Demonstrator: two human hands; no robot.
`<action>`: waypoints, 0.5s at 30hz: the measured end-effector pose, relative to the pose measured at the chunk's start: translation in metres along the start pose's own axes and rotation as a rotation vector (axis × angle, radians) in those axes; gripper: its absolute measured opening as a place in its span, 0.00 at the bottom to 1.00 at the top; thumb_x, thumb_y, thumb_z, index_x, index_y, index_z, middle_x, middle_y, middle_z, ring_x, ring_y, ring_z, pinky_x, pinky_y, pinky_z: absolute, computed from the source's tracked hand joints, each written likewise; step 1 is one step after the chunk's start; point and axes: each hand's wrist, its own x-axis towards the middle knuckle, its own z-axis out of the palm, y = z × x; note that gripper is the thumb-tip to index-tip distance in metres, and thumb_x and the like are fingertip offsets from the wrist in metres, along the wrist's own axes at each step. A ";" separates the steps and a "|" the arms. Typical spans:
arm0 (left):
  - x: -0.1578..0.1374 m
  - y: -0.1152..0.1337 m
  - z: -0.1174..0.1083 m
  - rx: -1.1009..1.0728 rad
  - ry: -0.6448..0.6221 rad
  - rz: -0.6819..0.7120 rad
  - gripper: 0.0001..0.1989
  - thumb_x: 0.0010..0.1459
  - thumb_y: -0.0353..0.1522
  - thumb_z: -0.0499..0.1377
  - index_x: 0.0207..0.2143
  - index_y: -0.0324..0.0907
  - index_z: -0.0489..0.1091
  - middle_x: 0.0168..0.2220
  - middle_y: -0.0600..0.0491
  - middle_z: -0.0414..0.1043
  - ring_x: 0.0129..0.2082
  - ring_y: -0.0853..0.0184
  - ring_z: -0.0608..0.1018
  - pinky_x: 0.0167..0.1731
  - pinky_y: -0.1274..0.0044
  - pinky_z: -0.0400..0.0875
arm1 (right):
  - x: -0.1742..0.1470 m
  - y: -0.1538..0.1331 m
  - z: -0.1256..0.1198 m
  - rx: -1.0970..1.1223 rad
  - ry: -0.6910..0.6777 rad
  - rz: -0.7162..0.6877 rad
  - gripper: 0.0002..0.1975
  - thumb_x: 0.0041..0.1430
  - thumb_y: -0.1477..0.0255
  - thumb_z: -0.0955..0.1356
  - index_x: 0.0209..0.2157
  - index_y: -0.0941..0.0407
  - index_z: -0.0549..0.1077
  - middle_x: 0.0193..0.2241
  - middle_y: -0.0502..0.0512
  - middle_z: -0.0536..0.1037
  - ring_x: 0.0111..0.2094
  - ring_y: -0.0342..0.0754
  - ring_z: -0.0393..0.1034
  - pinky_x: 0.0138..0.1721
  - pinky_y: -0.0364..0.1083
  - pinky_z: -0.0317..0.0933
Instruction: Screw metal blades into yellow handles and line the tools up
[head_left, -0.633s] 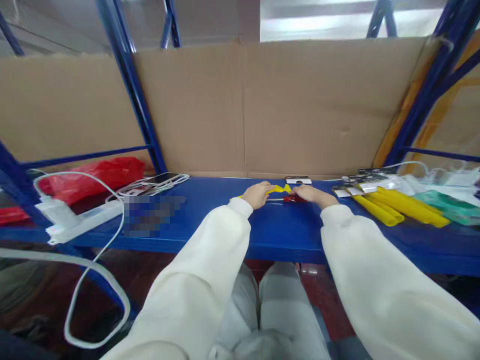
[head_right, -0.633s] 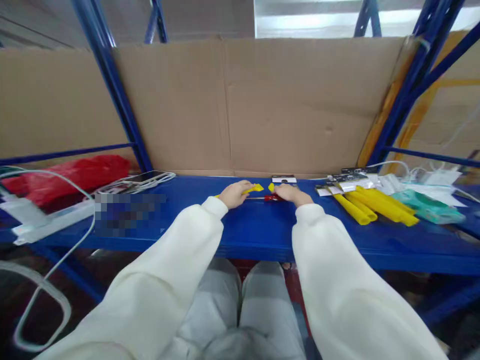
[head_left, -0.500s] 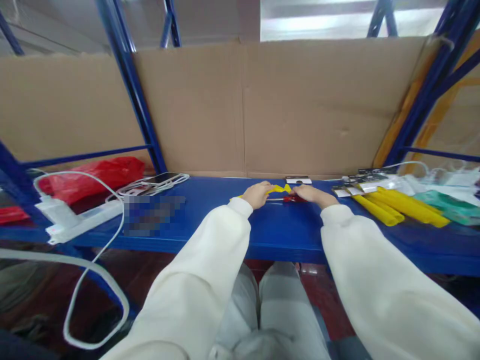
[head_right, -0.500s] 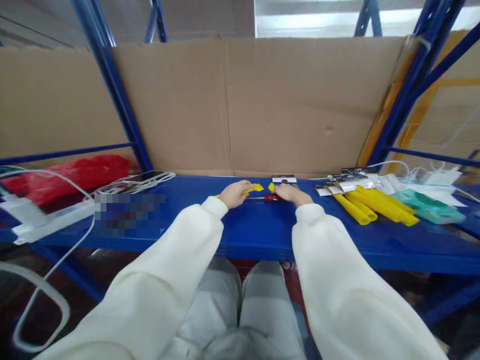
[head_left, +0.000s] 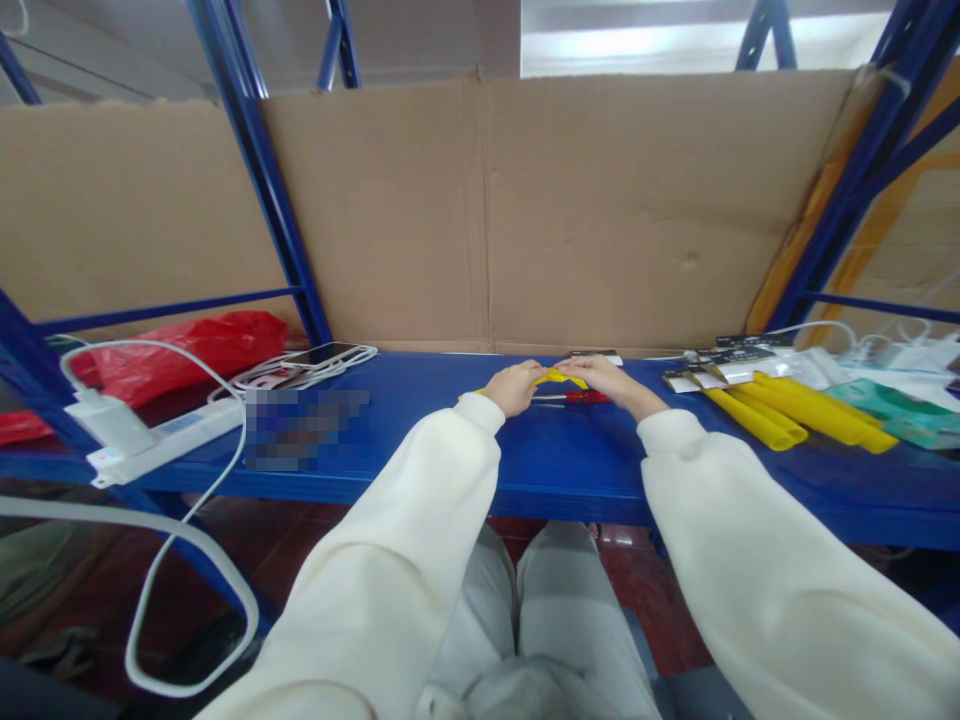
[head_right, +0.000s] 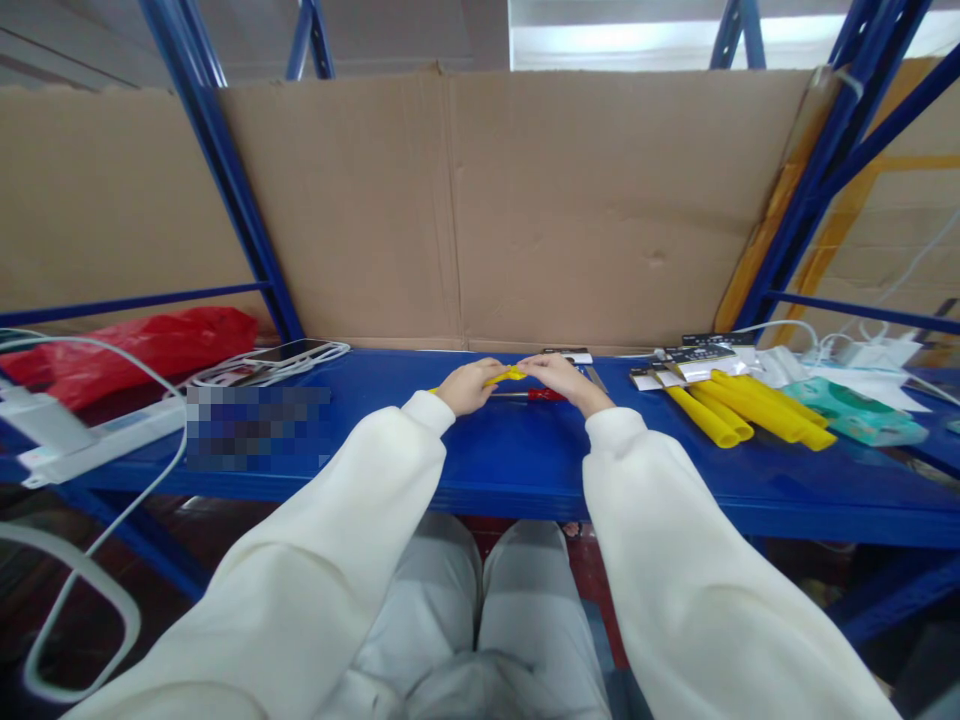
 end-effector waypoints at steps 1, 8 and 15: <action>0.000 0.000 0.000 0.001 -0.001 0.000 0.24 0.61 0.23 0.55 0.58 0.46 0.72 0.56 0.49 0.73 0.54 0.63 0.78 0.56 0.72 0.70 | -0.001 0.000 0.001 0.028 -0.001 0.005 0.07 0.45 0.65 0.75 0.24 0.54 0.82 0.36 0.54 0.84 0.46 0.53 0.75 0.56 0.53 0.62; -0.001 0.004 0.000 0.017 0.043 -0.019 0.26 0.61 0.24 0.57 0.61 0.46 0.68 0.62 0.48 0.67 0.55 0.62 0.77 0.56 0.73 0.71 | 0.003 0.003 0.004 0.112 0.124 0.100 0.01 0.41 0.75 0.73 0.20 0.55 0.78 0.29 0.50 0.82 0.35 0.47 0.74 0.44 0.46 0.66; -0.003 0.007 -0.005 0.014 0.016 -0.043 0.31 0.63 0.26 0.54 0.68 0.47 0.57 0.62 0.48 0.67 0.55 0.62 0.77 0.55 0.73 0.71 | 0.006 0.000 -0.007 0.269 0.452 0.240 0.03 0.46 0.76 0.70 0.22 0.56 0.75 0.23 0.49 0.77 0.29 0.43 0.68 0.30 0.42 0.59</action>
